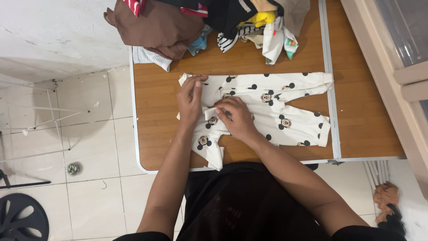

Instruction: The person picks up a white patterned garment from a pile, spreads it out on a table, and folds the sides and sleeves inward.

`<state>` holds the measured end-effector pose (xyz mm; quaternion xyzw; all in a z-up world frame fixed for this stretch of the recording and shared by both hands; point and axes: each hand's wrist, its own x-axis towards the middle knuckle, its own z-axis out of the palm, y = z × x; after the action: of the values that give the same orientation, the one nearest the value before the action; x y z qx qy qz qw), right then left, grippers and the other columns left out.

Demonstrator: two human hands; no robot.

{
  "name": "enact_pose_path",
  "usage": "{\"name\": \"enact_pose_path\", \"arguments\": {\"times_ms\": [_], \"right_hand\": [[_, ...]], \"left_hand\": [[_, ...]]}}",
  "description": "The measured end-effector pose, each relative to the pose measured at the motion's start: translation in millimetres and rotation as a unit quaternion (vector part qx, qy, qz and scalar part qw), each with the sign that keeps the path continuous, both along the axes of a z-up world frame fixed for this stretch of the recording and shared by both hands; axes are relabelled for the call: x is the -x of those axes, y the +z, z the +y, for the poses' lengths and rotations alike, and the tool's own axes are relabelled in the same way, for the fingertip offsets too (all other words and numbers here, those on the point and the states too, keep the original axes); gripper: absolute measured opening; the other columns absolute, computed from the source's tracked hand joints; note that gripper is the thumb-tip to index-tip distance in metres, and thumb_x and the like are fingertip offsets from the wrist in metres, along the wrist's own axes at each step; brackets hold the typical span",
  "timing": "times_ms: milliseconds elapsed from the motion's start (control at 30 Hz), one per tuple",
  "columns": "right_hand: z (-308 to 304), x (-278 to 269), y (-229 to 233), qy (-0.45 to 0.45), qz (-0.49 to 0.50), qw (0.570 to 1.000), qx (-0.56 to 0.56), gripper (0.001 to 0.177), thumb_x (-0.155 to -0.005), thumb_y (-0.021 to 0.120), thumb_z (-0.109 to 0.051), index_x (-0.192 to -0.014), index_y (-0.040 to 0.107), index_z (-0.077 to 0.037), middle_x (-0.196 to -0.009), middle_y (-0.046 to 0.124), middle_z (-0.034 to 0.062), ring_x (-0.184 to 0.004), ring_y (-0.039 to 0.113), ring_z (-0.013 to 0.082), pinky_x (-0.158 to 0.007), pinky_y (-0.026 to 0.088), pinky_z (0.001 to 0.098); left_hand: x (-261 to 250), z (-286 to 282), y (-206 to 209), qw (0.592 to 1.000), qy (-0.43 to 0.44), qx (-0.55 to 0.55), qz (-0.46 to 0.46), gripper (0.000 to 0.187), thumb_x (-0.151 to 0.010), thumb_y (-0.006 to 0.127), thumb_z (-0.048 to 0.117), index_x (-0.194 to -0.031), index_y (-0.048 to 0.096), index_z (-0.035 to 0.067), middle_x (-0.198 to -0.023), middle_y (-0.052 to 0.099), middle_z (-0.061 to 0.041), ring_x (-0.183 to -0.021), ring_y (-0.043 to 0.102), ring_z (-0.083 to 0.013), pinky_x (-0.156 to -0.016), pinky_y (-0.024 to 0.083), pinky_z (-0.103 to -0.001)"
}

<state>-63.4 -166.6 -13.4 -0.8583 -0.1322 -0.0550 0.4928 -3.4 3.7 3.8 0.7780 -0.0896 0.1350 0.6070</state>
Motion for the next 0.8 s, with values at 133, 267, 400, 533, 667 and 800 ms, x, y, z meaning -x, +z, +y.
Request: {"name": "enact_pose_path", "arguments": {"times_ms": [133,267,400,533,667,800], "right_hand": [[-6,-6,-14,-0.042,0.143,0.981,-0.126,0.021,-0.101,0.067,-0.021,-0.111,0.074,-0.004,-0.105,0.07,0.0084,-0.094,0.065,0.0178,-0.081,0.053,0.0309],[-24,-22,-31,-0.051,0.223,0.929,-0.291,0.025,-0.105,0.064,-0.022,-0.114,0.073,0.0,-0.095,0.07,0.0038,-0.086,0.059,0.0121,-0.079,0.049,0.0268],[-35,-33,-18,-0.062,0.247,0.89,-0.378,0.037,-0.105,0.059,-0.031,-0.117,0.069,0.002,-0.097,0.07,0.0016,-0.086,0.064,0.0089,-0.069,0.055,0.0254],[-31,-33,14,-0.09,0.255,0.924,-0.269,0.042,-0.096,0.066,-0.027,-0.13,0.059,-0.002,-0.097,0.069,0.0018,-0.082,0.065,0.0057,-0.056,0.056,0.0247],[-28,-30,28,-0.124,0.226,0.95,-0.175,0.044,-0.088,0.073,-0.013,-0.128,0.059,0.0,-0.086,0.071,0.0031,-0.066,0.063,0.0064,-0.048,0.052,0.0258],[-38,-31,18,-0.169,0.224,0.951,-0.127,0.02,-0.094,0.072,-0.016,-0.104,0.07,0.002,-0.072,0.07,0.0023,-0.057,0.059,0.0089,-0.052,0.046,0.0263]], "left_hand": [[-2,0,2,0.999,-0.03,-0.036,-0.025,0.041,-0.112,0.042,0.024,-0.11,0.074,0.0,-0.106,0.073,-0.015,-0.101,0.068,-0.0292,-0.094,0.051,-0.038],[-2,0,7,0.992,-0.054,-0.093,-0.061,0.036,-0.109,0.045,0.022,-0.106,0.074,0.0,-0.103,0.073,-0.017,-0.1,0.066,-0.0343,-0.097,0.048,-0.043],[-1,-5,9,0.984,-0.028,-0.168,-0.048,0.02,-0.098,0.062,0.015,-0.102,0.074,0.0,-0.095,0.071,-0.016,-0.097,0.065,-0.035,-0.093,0.048,-0.044],[-1,-9,7,0.972,-0.023,-0.219,-0.086,0.011,-0.088,0.073,0.01,-0.096,0.075,0.003,-0.096,0.073,-0.014,-0.101,0.065,-0.0343,-0.095,0.048,-0.044],[1,-11,6,0.961,-0.013,-0.257,-0.1,0.011,-0.088,0.074,0.01,-0.098,0.077,0.005,-0.096,0.075,-0.011,-0.107,0.064,-0.0339,-0.098,0.046,-0.045],[1,-10,6,0.962,-0.014,-0.259,-0.087,0.012,-0.09,0.075,0.012,-0.1,0.077,0.007,-0.098,0.075,-0.011,-0.108,0.064,-0.0331,-0.1,0.046,-0.043]]}}
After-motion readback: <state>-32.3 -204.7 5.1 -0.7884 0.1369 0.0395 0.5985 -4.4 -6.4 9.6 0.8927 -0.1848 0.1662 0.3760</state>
